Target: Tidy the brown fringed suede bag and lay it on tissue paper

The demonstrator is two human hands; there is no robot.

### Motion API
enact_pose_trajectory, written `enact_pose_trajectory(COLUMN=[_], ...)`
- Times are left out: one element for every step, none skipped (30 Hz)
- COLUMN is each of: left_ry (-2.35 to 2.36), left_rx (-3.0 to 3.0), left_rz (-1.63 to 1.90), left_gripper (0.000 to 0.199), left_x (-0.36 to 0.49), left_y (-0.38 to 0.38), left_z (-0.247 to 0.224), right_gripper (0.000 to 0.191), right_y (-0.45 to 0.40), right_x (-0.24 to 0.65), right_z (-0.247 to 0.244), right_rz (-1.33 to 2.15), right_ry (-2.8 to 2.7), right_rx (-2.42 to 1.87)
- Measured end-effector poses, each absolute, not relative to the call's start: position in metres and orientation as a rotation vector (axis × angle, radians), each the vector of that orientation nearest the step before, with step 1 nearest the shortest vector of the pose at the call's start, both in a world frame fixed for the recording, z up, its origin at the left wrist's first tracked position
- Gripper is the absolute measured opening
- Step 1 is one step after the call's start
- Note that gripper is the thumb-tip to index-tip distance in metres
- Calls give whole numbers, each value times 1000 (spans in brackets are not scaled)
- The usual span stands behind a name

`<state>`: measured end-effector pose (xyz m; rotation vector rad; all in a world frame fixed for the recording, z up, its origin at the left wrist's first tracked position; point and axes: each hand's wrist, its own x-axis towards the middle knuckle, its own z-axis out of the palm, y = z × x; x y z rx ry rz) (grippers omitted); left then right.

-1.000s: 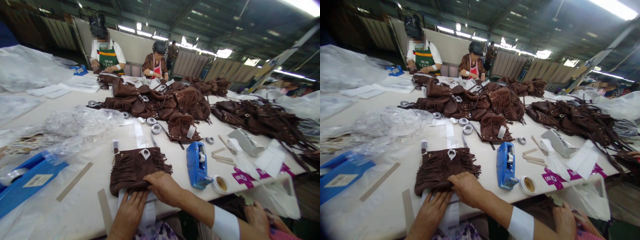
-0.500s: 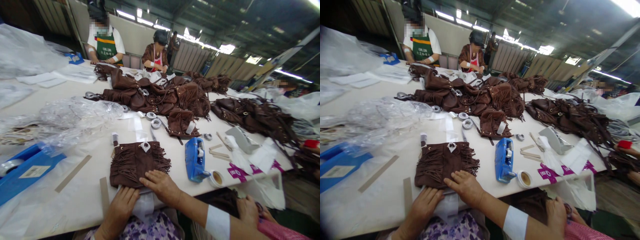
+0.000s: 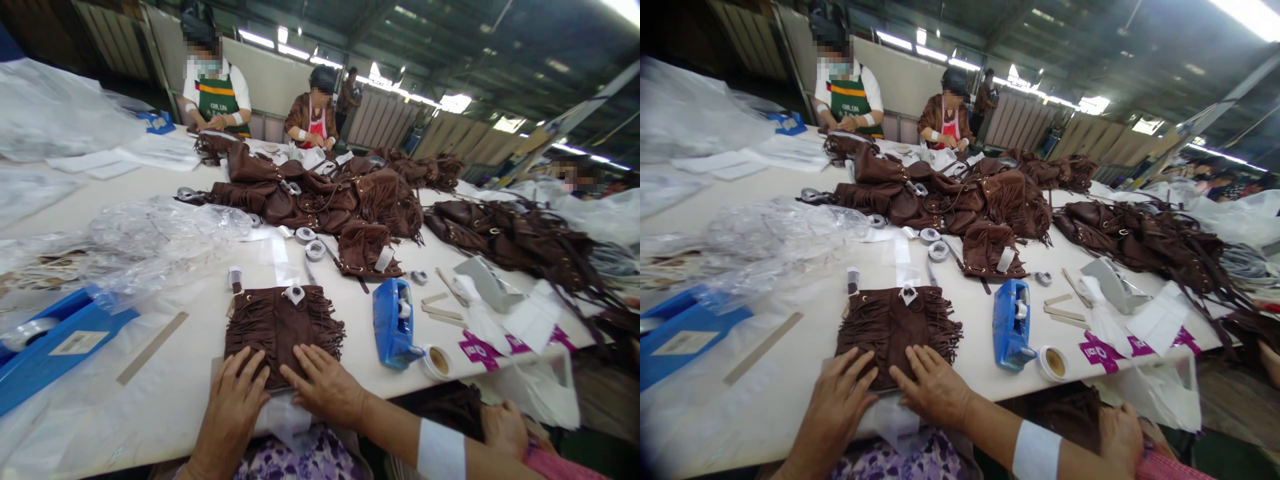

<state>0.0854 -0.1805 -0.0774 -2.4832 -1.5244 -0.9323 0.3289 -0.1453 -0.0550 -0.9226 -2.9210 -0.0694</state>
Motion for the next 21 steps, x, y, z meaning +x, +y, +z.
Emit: enact_pose_trajectory(left_ry=[-1423, -1323, -1244, -1199, -1185, -1180, -1183, -1193, -1206, -1213, -1211, -1199, -1170, -1140, -1123, -1106, -1078, -1036, -975, -899, -839], left_rx=[-2512, -2531, -2536, -2530, -2525, -2525, -2526, -2524, -2521, -2516, -2507, -2499, -2486, -2462, -2428, -2382, -2332, -2283, -2235, -2199, -2171], left_rz=[-893, -849, -810, -786, -775, -776, -789, -814, -840, -859, -873, -881, -890, -913, -947, -984, -1009, -1018, -1007, -970, -932], left_gripper=[28, 26, 26, 28, 29, 30, 30, 30, 29, 29, 29, 28, 27, 27, 27, 30, 34, 36, 35, 26, 19], left_x=[82, 79, 77, 74, 72, 71, 71, 71, 71, 71, 71, 71, 71, 71, 72, 74, 77, 81, 86, 91, 97], left_y=[-179, -178, -177, -177, -177, -178, -178, -179, -180, -180, -180, -179, -178, -175, -172, -168, -162, -156, -150, -142, -134], left_z=[-81, -84, -87, -89, -91, -93, -94, -96, -97, -99, -100, -102, -103, -104, -105, -106, -107, -107, -106, -106, -105], right_gripper=[63, 63, 64, 66, 68, 69, 69, 69, 68, 67, 65, 64, 63, 62, 61, 59, 56, 53, 47, 42, 39], right_y=[-145, -146, -146, -146, -146, -147, -148, -149, -150, -151, -152, -152, -153, -153, -152, -149, -145, -139, -130, -120, -108], right_x=[330, 332, 333, 335, 336, 337, 338, 338, 337, 337, 336, 336, 336, 336, 336, 336, 335, 332, 328, 322, 314], right_z=[-57, -59, -61, -64, -67, -69, -71, -73, -74, -74, -74, -74, -73, -74, -77, -81, -88, -95, -103, -111, -118], right_rz=[-102, -139, -177, -213, -244, -270, -292, -310, -321, -328, -337, -354, -390, -446, -521, -603, -684, -764, -839, -903, -944], right_ry=[-2924, -2930, -2935, -2938, -2935, -2926, -2914, -2899, -2885, -2872, -2859, -2844, -2823, -2790, -2741, -2677, -2600, -2504, -2394, -2287, -2204], right_rx=[-906, -884, -860, -837, -822, -811, -804, -799, -800, -806, -807, -808, -805, -795, -772, -739, -698, -655, -603, -557, -525])
